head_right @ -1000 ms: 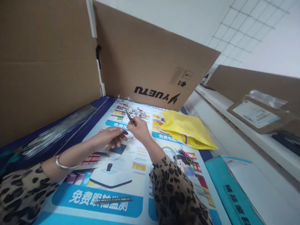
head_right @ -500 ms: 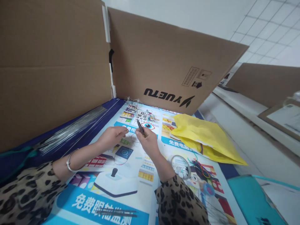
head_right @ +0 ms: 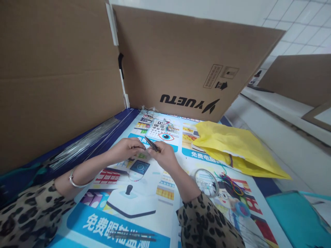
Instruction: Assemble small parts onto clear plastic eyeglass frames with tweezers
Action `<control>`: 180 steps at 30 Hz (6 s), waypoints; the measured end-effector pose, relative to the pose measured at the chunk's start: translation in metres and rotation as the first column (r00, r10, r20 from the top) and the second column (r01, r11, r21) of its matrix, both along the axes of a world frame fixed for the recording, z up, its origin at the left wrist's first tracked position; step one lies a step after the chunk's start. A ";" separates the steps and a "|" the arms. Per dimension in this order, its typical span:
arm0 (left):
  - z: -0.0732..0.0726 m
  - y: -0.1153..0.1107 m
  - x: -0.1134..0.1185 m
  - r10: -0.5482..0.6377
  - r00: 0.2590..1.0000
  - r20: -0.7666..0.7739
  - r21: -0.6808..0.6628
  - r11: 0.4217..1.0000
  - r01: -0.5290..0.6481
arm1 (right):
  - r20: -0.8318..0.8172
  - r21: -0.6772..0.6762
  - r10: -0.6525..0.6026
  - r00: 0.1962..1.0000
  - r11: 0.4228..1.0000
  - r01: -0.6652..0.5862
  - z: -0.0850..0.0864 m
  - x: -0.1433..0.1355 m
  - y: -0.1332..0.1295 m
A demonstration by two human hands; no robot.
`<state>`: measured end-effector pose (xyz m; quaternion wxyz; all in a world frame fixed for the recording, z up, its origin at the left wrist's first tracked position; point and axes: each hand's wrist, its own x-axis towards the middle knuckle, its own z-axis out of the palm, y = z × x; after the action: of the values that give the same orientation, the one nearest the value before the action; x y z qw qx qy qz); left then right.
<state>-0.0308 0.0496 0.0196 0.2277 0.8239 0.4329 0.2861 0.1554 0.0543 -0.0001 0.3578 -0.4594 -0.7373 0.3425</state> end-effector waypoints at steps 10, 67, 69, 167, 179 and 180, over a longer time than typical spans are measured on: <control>-0.012 0.001 0.001 0.242 0.899 0.365 -0.469 0.882 -0.048 | -0.113 -0.060 -0.021 0.993 0.998 0.014 -0.010 -0.008 -0.001; -0.015 -0.012 0.023 0.391 0.520 0.759 -0.409 0.908 -0.086 | -0.412 -0.667 -0.007 0.911 0.683 -0.297 -0.008 -0.016 -0.040; -0.014 -0.013 0.024 0.366 0.525 0.768 -0.376 0.922 -0.091 | -0.426 -0.678 0.001 0.905 0.662 -0.320 -0.010 -0.016 -0.040; 0.003 -0.001 -0.012 -0.045 0.999 -0.023 0.502 0.864 0.050 | 0.006 -0.389 0.005 1.000 0.921 -0.003 -0.018 -0.017 -0.041; 0.020 -0.001 -0.024 -0.160 0.985 -0.056 0.362 0.917 0.170 | 0.163 -0.259 0.104 0.981 0.964 -0.059 -0.009 -0.014 -0.042; 0.021 -0.002 -0.024 -0.164 0.985 -0.054 0.350 0.921 0.172 | 0.179 -0.252 0.103 0.978 0.966 -0.055 -0.008 -0.014 -0.042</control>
<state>-0.0552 0.0479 0.0407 0.0949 0.8887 0.3050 0.3290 0.1418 0.0123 -0.0078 0.2119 -0.5009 -0.7380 0.3994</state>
